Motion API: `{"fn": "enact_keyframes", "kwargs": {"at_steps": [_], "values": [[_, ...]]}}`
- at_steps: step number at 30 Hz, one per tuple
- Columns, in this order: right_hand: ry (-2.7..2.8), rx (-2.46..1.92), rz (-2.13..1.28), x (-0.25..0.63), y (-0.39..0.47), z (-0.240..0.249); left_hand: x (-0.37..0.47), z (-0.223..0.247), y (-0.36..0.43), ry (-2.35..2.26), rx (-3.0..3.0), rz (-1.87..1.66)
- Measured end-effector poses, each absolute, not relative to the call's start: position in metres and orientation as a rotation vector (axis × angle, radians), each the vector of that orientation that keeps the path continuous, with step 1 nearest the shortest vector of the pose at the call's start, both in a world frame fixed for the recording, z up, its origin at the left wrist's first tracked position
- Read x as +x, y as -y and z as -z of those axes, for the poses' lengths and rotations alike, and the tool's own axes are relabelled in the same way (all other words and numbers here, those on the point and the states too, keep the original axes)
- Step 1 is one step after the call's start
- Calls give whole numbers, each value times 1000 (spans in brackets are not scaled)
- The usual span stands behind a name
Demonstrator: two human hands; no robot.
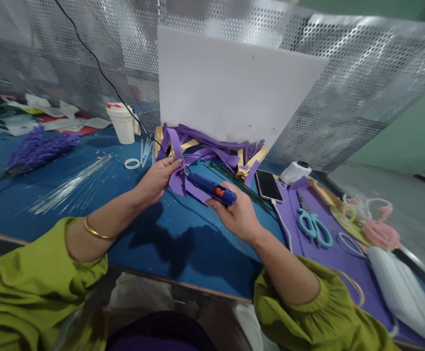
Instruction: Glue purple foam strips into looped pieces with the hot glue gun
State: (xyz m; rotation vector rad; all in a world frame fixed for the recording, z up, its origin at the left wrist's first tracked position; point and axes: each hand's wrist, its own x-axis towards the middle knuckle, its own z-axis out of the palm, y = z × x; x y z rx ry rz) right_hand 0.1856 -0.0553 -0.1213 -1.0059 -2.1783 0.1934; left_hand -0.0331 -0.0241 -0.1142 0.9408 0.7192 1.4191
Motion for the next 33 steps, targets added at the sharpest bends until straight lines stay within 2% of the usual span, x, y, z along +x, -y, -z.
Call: {"fn": "enact_keyframes", "kwargs": {"at_steps": [33], "values": [[2195,-952,-186,183,62,116,-40,108,21,-797,935,-1520]]}}
